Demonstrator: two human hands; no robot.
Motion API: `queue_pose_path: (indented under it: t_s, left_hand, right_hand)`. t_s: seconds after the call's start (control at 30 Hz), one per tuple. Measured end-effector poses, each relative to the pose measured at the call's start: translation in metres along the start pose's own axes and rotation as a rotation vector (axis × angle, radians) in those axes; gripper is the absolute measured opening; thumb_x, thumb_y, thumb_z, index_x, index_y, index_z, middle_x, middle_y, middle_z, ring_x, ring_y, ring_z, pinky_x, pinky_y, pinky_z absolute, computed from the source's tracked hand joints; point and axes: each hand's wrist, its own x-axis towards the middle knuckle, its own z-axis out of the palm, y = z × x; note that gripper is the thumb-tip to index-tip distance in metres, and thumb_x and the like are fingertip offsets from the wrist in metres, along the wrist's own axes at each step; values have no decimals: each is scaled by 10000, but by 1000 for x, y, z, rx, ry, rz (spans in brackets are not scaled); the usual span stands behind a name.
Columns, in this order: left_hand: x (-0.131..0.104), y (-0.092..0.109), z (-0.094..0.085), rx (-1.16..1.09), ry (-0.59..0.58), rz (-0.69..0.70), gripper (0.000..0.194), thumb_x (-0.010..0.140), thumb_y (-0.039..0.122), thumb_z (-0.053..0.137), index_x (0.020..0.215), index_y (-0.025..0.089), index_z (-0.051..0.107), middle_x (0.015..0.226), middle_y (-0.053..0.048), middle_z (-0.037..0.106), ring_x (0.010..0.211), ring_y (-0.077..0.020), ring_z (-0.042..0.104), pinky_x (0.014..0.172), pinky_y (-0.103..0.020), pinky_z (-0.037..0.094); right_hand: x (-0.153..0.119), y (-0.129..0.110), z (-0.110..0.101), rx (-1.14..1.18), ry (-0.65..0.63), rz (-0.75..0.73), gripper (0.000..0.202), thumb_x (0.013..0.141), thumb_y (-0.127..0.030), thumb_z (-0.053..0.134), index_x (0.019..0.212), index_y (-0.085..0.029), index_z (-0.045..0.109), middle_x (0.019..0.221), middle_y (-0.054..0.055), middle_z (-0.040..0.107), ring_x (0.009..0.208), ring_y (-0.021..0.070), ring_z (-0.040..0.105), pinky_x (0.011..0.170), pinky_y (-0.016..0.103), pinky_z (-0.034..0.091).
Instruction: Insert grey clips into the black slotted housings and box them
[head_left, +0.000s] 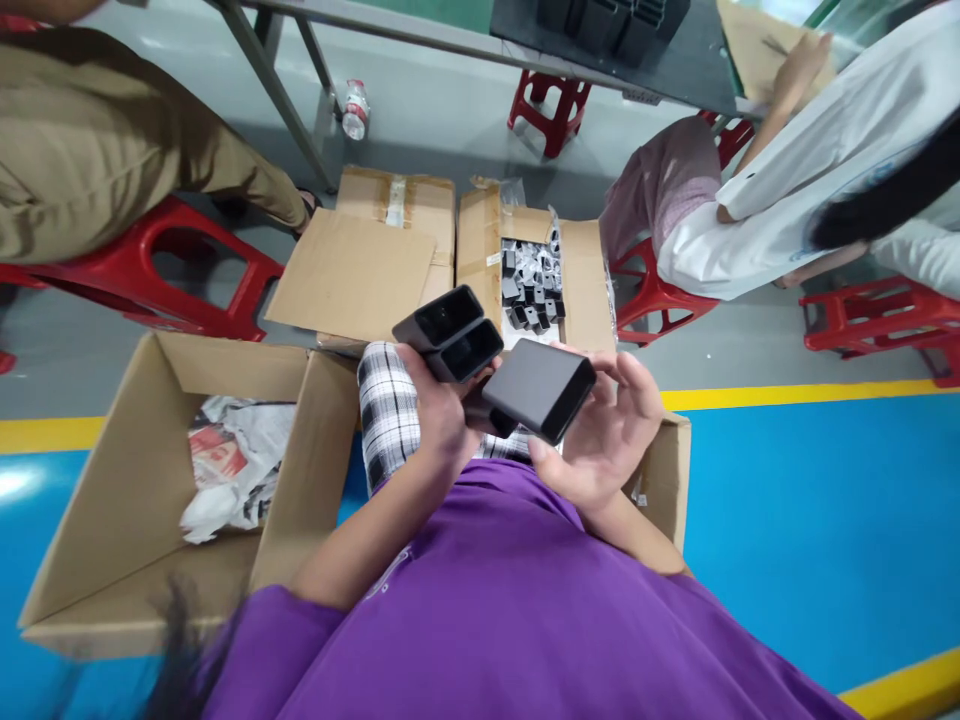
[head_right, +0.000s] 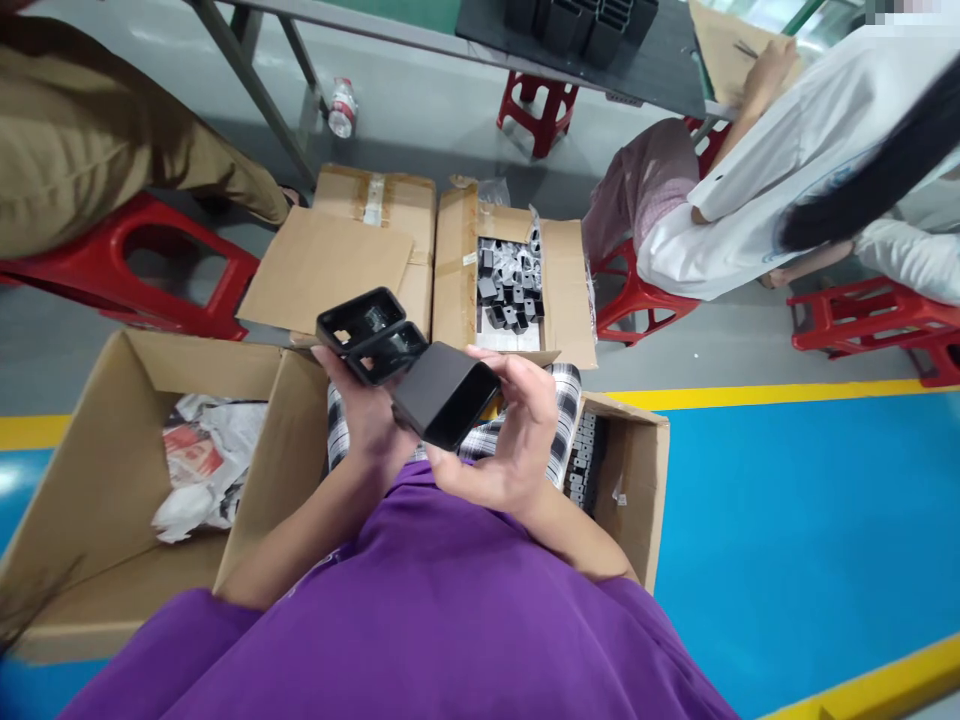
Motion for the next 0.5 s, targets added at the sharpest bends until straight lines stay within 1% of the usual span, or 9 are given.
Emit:
queue_pose_path:
  t_s: [0.1,0.2,0.27,0.37,0.5]
  left_hand:
    - [5,3,-6,-22,-59,120,731,907,786,220,874,219,680,726,-32,669,733,-196,662,722,-342,559]
    - [4,9,-7,-40,-92,176,721,935,744,224,821,203,686,669,-25,639,595,-151,585,621,-294,519]
    - [1,13,-6,-35,-88,195,712,936,738,242,817,202,696,658,-23,635,572,-145,569,581,-275,495]
    - [-7,18,-3,0,-101,202,690,924,746,283,814,214,709,613,-17,617,580,-156,579,575,-272,492]
    - [-16,21,0,42,-156,172,683,900,773,308,886,227,719,689,-24,666,568,-148,567,566,-277,492]
  right_hand:
    - [10,5,-10,-74,-9,-43,668,854,-461,630,1455,-329,372,1187,105,436,1082,290,595,909,520,567]
    - [17,9,-20,-152,-22,-61,614,860,-463,597,1432,-319,424,1167,103,425,1103,305,581,936,545,550]
    - [18,10,-24,-159,-44,-54,602,874,-466,549,1440,-308,418,1177,107,412,1118,306,579,927,538,557]
    - [16,11,-27,-114,-85,-20,601,893,-507,498,1448,-293,412,1198,110,407,1123,299,583,915,520,565]
    - [15,10,-31,-53,-147,27,600,920,-554,447,1457,-290,400,1229,111,415,1134,292,585,894,497,568]
